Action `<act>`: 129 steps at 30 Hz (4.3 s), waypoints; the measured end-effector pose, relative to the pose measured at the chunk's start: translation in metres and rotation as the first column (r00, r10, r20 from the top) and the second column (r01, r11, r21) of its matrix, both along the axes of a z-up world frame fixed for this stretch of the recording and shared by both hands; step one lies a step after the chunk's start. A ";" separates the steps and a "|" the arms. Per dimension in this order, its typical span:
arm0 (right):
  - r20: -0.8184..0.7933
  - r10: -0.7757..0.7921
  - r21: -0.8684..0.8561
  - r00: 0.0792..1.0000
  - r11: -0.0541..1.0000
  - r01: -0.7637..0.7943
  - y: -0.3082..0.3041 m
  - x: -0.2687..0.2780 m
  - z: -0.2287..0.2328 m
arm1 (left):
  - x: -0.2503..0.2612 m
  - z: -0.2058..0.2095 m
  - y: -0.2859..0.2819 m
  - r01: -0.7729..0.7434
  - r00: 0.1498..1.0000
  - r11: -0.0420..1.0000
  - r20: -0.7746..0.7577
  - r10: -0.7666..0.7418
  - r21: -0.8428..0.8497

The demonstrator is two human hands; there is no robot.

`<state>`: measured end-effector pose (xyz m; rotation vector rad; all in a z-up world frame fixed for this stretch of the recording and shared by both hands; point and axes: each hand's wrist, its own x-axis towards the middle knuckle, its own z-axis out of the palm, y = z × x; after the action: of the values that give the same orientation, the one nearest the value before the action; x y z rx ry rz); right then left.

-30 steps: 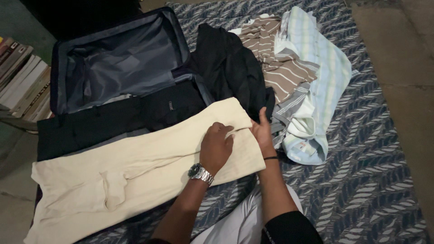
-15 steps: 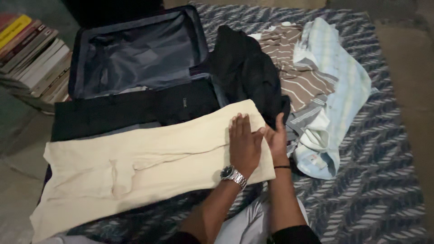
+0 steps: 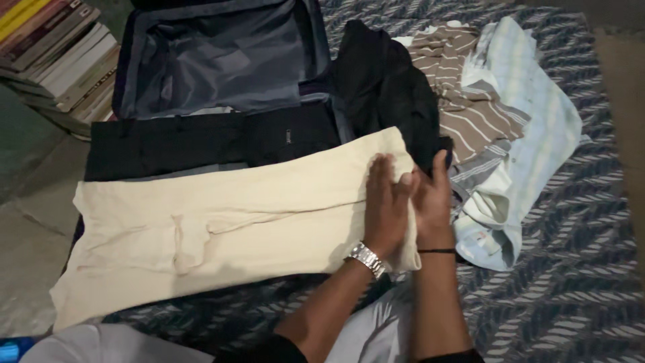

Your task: The person folds a green t-shirt and a cream-colored t-shirt by hand and places them into an open suitcase. The person smooths and adjusts the folded garments to fit neatly inside the suitcase.

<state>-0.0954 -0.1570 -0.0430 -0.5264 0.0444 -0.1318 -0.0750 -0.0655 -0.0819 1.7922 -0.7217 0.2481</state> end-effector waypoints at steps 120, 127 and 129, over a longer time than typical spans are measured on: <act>0.044 0.149 0.337 0.988 0.929 -0.155 0.122 0.040 -0.038 | 0.090 0.116 0.123 -0.224 0.907 0.927 0.411 0.086 0.301; 0.129 0.182 0.298 0.975 0.931 -0.213 0.120 0.042 -0.046 | 0.172 0.131 0.056 0.071 0.908 0.323 0.073 -0.413 0.944; 0.023 0.129 0.252 0.991 0.959 -0.131 0.119 0.043 -0.052 | 0.183 0.123 0.047 0.103 0.887 0.269 0.035 -0.461 0.958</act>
<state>-0.0523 -0.0384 -0.0952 -0.2724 0.0197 0.0014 0.1080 -0.0184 0.0415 2.7109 -1.6790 -0.2485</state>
